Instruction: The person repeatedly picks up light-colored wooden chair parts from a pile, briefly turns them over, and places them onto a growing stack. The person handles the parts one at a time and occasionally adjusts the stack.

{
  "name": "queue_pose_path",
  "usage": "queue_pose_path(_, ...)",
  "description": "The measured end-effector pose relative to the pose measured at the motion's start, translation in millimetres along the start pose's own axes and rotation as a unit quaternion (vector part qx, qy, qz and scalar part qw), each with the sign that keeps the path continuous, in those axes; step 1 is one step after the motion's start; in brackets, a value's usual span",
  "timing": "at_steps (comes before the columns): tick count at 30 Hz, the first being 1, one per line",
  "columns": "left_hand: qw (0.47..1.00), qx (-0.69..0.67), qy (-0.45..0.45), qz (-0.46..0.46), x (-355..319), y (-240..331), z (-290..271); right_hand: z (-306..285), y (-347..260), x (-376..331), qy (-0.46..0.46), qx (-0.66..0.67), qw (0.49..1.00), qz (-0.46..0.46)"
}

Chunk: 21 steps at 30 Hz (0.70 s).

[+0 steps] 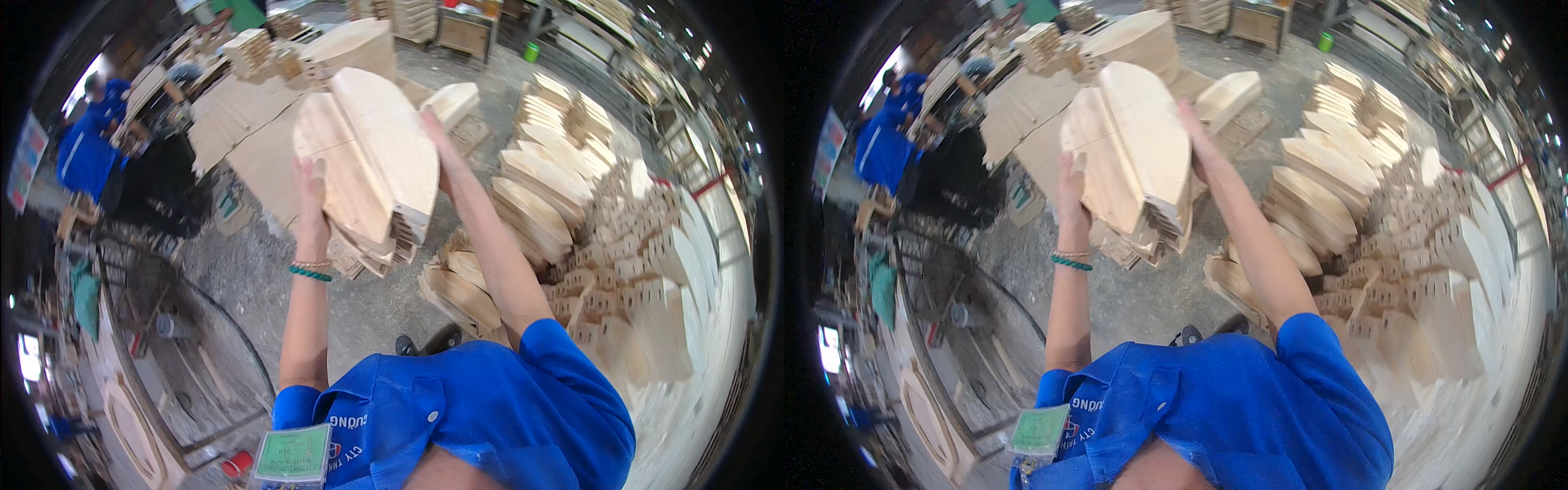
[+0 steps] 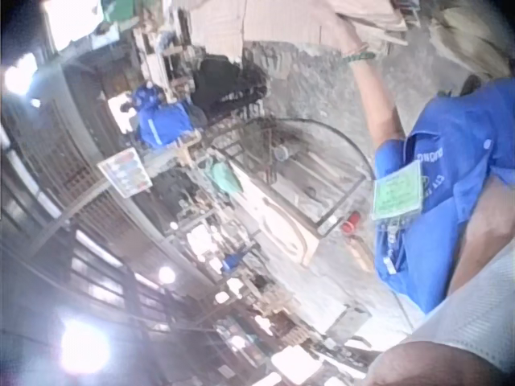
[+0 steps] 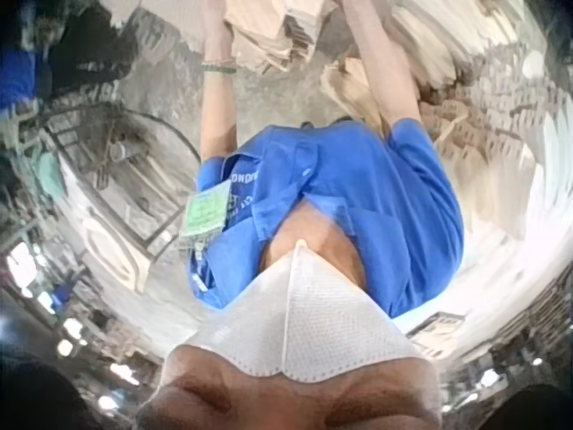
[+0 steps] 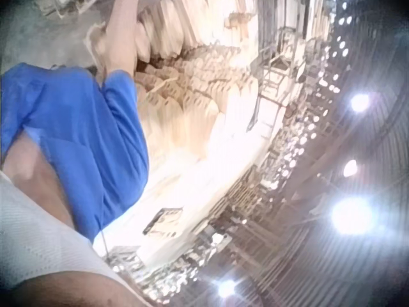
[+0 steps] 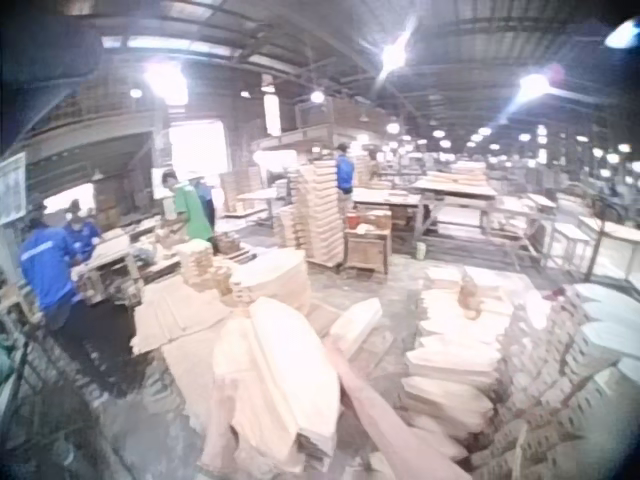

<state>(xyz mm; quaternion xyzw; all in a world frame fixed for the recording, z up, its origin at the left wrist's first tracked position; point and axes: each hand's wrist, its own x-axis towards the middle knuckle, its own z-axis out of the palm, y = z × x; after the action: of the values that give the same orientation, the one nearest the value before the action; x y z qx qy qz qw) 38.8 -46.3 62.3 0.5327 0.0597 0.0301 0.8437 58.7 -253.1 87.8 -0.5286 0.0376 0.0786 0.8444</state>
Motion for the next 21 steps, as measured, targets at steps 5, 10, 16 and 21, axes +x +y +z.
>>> queue_pose_path(5,0.998,0.022,-0.051,0.004,8.5,1.0,-40.4,-1.9,7.0,9.9,-0.056,-0.002,0.998,-0.034)
queue_pose_path(10,1.0,-0.001,-0.002,0.031,-0.8,-5.5,-21.9,-57.1,43.9,-3.1,-0.032,0.025,0.999,-0.023)
queue_pose_path(16,0.999,-0.026,0.005,0.018,-2.6,-10.8,-20.4,-191.7,164.0,-43.5,0.145,-0.111,0.979,0.088)
queue_pose_path(21,0.999,-0.036,0.031,-0.002,-3.7,-6.0,-15.0,-281.6,207.8,-48.0,0.188,-0.371,0.909,0.012)
